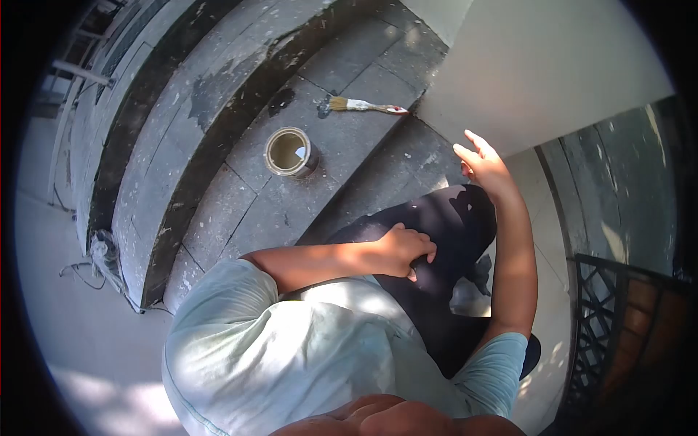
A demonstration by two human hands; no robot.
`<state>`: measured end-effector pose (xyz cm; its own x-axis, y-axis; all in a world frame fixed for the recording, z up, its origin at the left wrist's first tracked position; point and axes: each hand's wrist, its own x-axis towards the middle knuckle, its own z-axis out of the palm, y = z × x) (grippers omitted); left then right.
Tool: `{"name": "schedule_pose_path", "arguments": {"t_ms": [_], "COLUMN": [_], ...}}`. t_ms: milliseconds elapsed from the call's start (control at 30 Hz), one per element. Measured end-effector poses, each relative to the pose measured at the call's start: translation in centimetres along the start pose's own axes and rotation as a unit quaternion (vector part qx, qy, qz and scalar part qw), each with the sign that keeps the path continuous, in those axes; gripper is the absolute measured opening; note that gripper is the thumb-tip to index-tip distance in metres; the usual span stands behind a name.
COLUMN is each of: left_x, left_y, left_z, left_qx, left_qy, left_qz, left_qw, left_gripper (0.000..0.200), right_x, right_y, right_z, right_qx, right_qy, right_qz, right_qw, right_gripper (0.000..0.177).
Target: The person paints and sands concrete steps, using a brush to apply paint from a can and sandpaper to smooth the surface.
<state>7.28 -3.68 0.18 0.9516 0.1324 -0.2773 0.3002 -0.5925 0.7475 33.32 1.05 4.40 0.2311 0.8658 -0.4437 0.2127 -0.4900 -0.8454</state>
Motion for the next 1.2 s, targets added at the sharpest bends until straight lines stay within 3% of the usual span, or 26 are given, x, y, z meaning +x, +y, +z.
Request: {"name": "schedule_pose_path", "arguments": {"t_ms": [33,200,333,433,567,600,667,800,867,900,967,1067,1200], "left_x": [-0.1,-0.1,0.8,1.5,1.5,1.7,2.1,1.4,1.3,1.2,0.9,0.1,-0.6], "left_y": [-0.3,0.7,1.2,1.6,1.9,2.1,2.2,1.7,1.3,1.2,1.1,0.1,-0.6], "left_z": [0.1,1.9,3.9,4.9,4.8,4.6,4.8,4.4,4.2,4.3,4.2,4.2,2.4], "left_qx": [-0.029,-0.025,0.032,0.06,0.066,0.074,0.073,0.078,0.065,0.055,0.053,0.031,-0.049], "left_qy": [0.011,0.127,0.191,0.197,0.202,0.198,0.19,0.204,0.21,0.213,0.216,0.218,0.167], "left_qz": [0.015,0.028,0.071,0.078,0.083,0.083,0.086,0.079,0.086,0.092,0.093,0.108,0.098], "left_qw": [0.999,0.991,0.978,0.975,0.974,0.974,0.975,0.973,0.972,0.971,0.971,0.97,0.98], "left_gripper": [0.05,0.044,0.038,0.035,0.029,0.027,0.024,0.019,0.017,0.016,0.017,0.017,0.02], "right_x": [-2.1,-12.2,-11.6,-8.2,-4.9,-4.1,-6.0,-5.9,-5.6,-5.8,-5.9,-7.5,-6.9], "right_y": [0.2,8.4,21.4,35.0,46.9,48.7,45.1,43.3,44.3,47.0,46.3,39.5,39.2], "right_z": [-2.8,-14.8,-20.0,-19.0,-8.8,-6.2,-3.2,1.3,2.6,3.6,4.3,4.5,5.2], "right_qx": [-0.012,-0.016,-0.096,-0.064,-0.098,-0.066,-0.112,-0.235,-0.311,-0.267,-0.254,-0.34,-0.352], "right_qy": [-0.039,-0.124,-0.018,0.002,0.071,0.029,0.009,-0.028,-0.043,0.01,0.056,0.033,0.042], "right_qz": [0.048,0.121,0.264,0.333,0.342,0.44,0.479,0.464,0.424,0.421,0.396,0.345,0.317], "right_qw": [0.998,0.985,0.959,0.941,0.932,0.895,0.871,0.854,0.85,0.867,0.881,0.875,0.88], "right_gripper": [0.074,0.068,0.07,0.063,0.043,0.045,0.051,0.058,0.05,0.049,0.052,0.059,0.059]}}
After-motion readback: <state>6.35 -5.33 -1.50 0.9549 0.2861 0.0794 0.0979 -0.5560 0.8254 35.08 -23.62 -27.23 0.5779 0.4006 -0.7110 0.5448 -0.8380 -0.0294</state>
